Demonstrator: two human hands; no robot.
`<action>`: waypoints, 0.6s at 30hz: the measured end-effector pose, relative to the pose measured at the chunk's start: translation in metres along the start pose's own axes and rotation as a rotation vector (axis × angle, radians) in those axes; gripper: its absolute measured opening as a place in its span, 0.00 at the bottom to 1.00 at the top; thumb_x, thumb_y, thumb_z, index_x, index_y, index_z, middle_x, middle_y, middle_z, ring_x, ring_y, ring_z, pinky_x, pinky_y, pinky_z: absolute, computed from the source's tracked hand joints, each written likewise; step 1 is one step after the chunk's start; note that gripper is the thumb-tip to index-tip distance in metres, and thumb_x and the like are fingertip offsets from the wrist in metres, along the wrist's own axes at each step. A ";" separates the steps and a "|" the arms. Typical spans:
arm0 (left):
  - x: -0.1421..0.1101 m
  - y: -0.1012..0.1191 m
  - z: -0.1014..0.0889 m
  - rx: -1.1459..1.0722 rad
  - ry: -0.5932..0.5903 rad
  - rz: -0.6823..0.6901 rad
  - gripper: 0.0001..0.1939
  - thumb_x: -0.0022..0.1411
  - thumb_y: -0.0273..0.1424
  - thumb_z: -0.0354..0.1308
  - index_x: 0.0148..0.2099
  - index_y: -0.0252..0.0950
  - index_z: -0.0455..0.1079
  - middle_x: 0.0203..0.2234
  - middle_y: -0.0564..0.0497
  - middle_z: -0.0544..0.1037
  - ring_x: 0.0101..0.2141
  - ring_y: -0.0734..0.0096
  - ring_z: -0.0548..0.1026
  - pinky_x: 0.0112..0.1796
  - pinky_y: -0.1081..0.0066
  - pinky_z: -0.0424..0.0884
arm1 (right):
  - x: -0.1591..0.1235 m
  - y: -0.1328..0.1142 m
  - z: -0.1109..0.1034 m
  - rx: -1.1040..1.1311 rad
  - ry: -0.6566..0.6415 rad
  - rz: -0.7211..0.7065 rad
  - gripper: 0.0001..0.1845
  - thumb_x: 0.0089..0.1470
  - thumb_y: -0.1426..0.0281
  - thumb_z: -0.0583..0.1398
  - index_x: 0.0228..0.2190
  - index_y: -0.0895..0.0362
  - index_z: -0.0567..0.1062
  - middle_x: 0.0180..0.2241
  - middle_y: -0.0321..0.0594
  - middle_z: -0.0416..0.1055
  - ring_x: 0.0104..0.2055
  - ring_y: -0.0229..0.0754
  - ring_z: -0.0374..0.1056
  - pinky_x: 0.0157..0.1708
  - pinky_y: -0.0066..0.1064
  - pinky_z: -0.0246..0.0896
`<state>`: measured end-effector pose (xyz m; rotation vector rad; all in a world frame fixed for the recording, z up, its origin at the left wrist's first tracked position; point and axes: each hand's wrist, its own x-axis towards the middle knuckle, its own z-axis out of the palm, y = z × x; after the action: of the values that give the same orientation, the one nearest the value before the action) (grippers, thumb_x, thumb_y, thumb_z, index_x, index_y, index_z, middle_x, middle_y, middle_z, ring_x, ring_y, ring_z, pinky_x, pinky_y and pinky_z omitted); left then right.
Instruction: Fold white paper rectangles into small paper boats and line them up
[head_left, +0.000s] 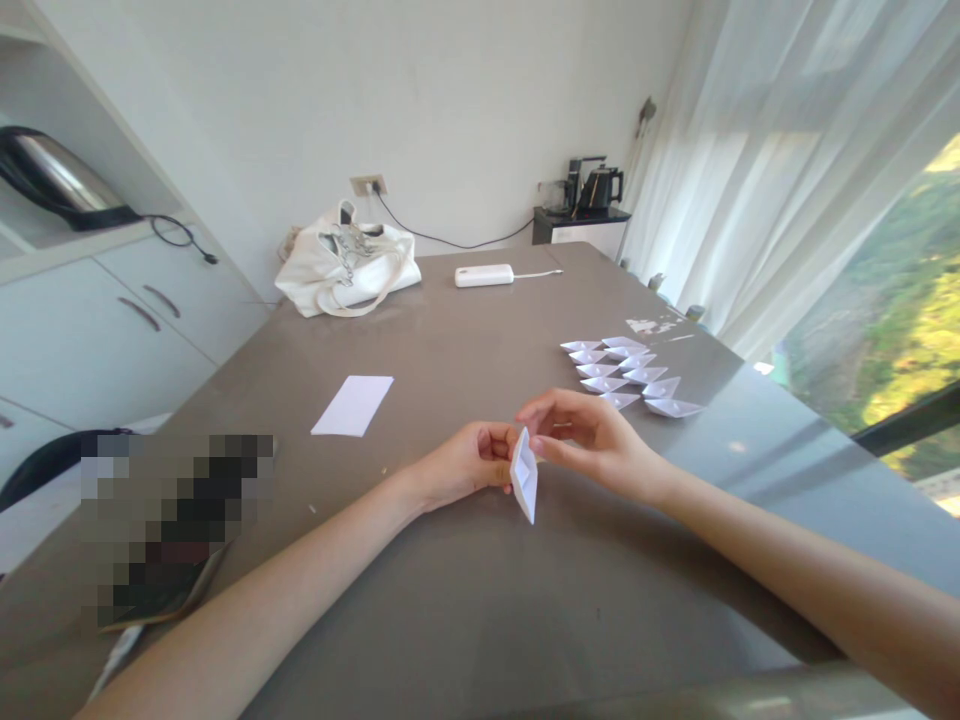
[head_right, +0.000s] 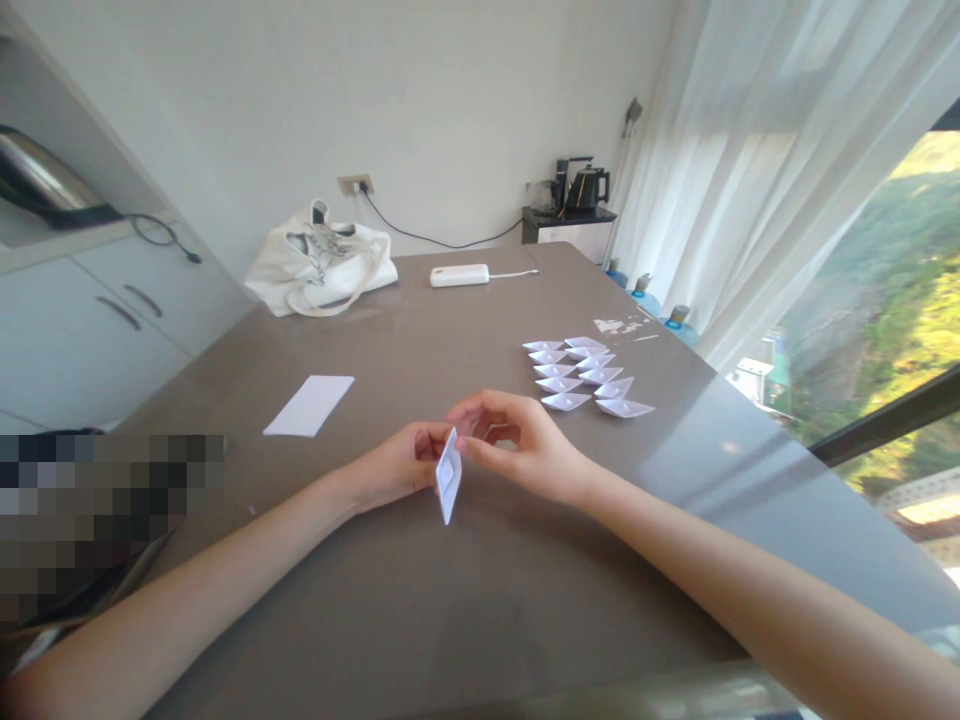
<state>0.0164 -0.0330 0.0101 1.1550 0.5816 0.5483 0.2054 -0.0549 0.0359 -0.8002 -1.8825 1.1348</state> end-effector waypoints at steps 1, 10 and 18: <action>0.001 -0.001 -0.001 -0.020 0.012 0.003 0.17 0.42 0.34 0.71 0.27 0.30 0.67 0.19 0.56 0.71 0.21 0.82 0.67 0.25 0.79 0.63 | -0.001 -0.003 0.000 -0.079 0.032 -0.057 0.12 0.53 0.65 0.61 0.38 0.58 0.73 0.33 0.40 0.70 0.32 0.37 0.67 0.33 0.29 0.64; 0.002 -0.004 -0.001 -0.116 0.081 0.028 0.17 0.45 0.32 0.70 0.29 0.31 0.65 0.20 0.55 0.73 0.21 0.81 0.71 0.24 0.80 0.64 | -0.002 -0.015 -0.006 -0.630 0.028 -0.180 0.08 0.49 0.68 0.63 0.34 0.54 0.80 0.31 0.41 0.69 0.34 0.41 0.65 0.33 0.30 0.58; 0.002 -0.004 -0.002 -0.114 0.073 0.031 0.18 0.43 0.33 0.71 0.28 0.30 0.65 0.20 0.55 0.73 0.22 0.81 0.70 0.24 0.80 0.64 | -0.001 -0.008 -0.002 -0.504 0.016 -0.163 0.05 0.51 0.69 0.63 0.28 0.56 0.80 0.29 0.40 0.71 0.33 0.39 0.65 0.33 0.29 0.59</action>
<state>0.0166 -0.0314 0.0057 1.0411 0.5879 0.6445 0.2064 -0.0584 0.0437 -0.8976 -2.2080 0.5533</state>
